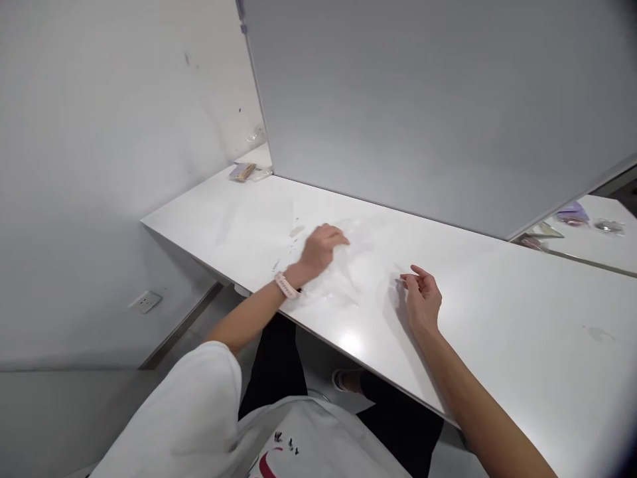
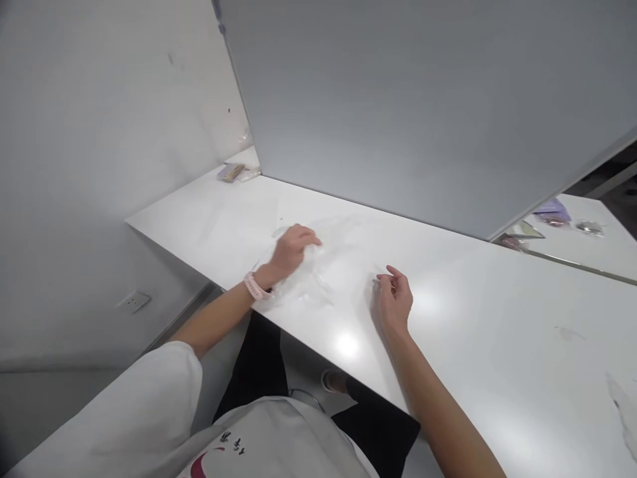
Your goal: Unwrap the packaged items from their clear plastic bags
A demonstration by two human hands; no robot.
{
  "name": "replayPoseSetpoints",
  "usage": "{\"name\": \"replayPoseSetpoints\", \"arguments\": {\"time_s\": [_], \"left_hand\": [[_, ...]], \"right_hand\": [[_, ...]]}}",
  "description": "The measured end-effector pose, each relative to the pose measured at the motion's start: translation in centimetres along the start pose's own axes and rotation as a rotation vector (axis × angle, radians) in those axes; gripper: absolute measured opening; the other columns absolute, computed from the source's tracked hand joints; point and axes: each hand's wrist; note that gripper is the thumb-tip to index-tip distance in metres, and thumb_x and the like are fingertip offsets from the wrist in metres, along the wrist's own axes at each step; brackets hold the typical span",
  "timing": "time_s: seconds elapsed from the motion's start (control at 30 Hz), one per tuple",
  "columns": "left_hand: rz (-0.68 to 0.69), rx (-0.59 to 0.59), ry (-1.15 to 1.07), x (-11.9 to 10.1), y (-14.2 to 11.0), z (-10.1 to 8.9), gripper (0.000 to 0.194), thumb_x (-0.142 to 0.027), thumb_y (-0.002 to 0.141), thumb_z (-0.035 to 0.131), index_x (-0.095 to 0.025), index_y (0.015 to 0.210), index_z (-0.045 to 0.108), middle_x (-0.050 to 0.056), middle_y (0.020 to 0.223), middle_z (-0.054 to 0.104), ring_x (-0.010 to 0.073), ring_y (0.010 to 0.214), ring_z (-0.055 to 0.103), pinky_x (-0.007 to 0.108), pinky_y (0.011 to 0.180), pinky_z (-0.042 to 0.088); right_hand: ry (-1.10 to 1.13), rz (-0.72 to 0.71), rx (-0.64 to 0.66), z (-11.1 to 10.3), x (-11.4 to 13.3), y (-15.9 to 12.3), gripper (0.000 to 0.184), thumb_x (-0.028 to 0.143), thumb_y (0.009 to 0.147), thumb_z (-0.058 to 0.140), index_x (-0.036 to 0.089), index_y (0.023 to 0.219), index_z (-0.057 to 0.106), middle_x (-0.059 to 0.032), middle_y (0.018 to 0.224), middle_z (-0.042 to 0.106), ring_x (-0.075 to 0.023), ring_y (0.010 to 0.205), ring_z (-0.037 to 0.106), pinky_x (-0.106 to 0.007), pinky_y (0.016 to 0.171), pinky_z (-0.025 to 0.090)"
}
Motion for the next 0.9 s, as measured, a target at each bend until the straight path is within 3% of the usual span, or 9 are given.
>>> {"name": "replayPoseSetpoints", "arguments": {"time_s": [0.17,0.3,0.43,0.57,0.63,0.7,0.77,0.83,0.9], "left_hand": [[-0.391,-0.043,0.269,12.3,-4.1,-7.7,0.048,-0.004,0.092,0.030,-0.018,0.108,0.074,0.010,0.126,0.068,0.0224,0.125,0.053,0.039,0.109,0.042],[-0.667,0.138,0.390,19.0,-7.1,-9.1,0.048,-0.031,0.100,0.038,-0.015,0.142,0.054,0.014,0.160,0.039,0.0356,0.150,0.028,0.058,0.119,0.024],[-0.642,0.356,0.411,19.4,-7.5,-6.1,0.057,-0.040,0.102,0.033,-0.020,0.155,0.038,0.009,0.167,0.023,0.0341,0.155,0.013,0.054,0.124,0.014],[-0.350,0.428,0.310,15.2,-5.8,-2.3,0.054,-0.034,0.102,0.034,-0.022,0.154,0.041,0.008,0.166,0.026,0.0305,0.156,0.013,0.050,0.125,0.011],[-0.179,0.473,0.161,13.5,-4.8,-1.7,0.053,-0.034,0.097,0.044,-0.024,0.150,0.047,0.007,0.164,0.033,0.0315,0.154,0.019,0.053,0.124,0.014],[-0.046,0.630,-0.055,13.3,-3.5,-2.7,0.051,-0.032,0.089,0.058,-0.026,0.139,0.059,0.007,0.151,0.053,0.0298,0.144,0.040,0.046,0.120,0.029],[-0.060,0.747,-0.222,14.7,-2.0,-5.0,0.039,-0.027,0.084,0.060,-0.023,0.121,0.072,0.004,0.127,0.071,0.0250,0.123,0.061,0.035,0.106,0.046],[-0.234,0.654,-0.171,17.4,-0.2,-7.9,0.029,-0.023,0.085,0.053,-0.021,0.102,0.077,0.002,0.107,0.077,0.0207,0.104,0.069,0.028,0.093,0.053],[-0.425,0.410,0.043,21.0,1.8,-10.2,0.032,-0.017,0.086,0.048,-0.019,0.099,0.077,0.003,0.107,0.077,0.0206,0.103,0.070,0.029,0.093,0.053]], "right_hand": [[-0.049,0.010,0.098,3.8,1.0,-2.6,0.035,0.037,0.083,0.059,0.026,0.116,0.066,-0.0012,0.093,0.070,-0.0194,0.089,0.065,-0.032,0.075,0.048],[-0.064,0.007,0.166,8.2,1.4,-3.9,0.039,0.042,0.086,0.055,0.024,0.120,0.065,-0.0038,0.097,0.071,-0.0201,0.088,0.064,-0.034,0.077,0.047],[-0.080,-0.101,0.234,13.2,1.4,-4.7,0.051,0.052,0.091,0.050,0.022,0.131,0.059,-0.0099,0.119,0.067,-0.0236,0.101,0.062,-0.038,0.086,0.048],[-0.234,-0.426,0.232,18.6,2.3,-4.8,0.058,0.054,0.098,0.037,0.023,0.146,0.048,-0.0122,0.151,0.047,-0.0273,0.139,0.040,-0.047,0.111,0.035],[-0.402,-0.605,0.219,21.0,3.0,-4.2,0.056,0.052,0.100,0.036,0.026,0.148,0.048,-0.0092,0.160,0.036,-0.0277,0.149,0.026,-0.050,0.118,0.024],[-0.599,-0.686,0.262,23.2,3.4,-2.8,0.050,0.049,0.100,0.037,0.031,0.144,0.054,-0.0047,0.163,0.032,-0.0284,0.152,0.021,-0.052,0.120,0.018],[-0.779,-0.671,0.388,24.8,3.4,-1.0,0.046,0.045,0.101,0.037,0.033,0.139,0.059,-0.0032,0.161,0.038,-0.0283,0.150,0.026,-0.051,0.120,0.019],[-0.898,-0.660,0.516,26.1,3.1,0.7,0.045,0.042,0.102,0.036,0.031,0.139,0.060,-0.0045,0.157,0.044,-0.0280,0.148,0.032,-0.051,0.119,0.021],[-0.951,-0.700,0.568,27.1,2.7,2.1,0.047,0.041,0.102,0.036,0.029,0.142,0.057,-0.0057,0.157,0.045,-0.0282,0.147,0.033,-0.050,0.119,0.022]]}}
Point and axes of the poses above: each hand's wrist, its own y-axis towards the middle knuckle, its own z-axis out of the palm, x = y × z
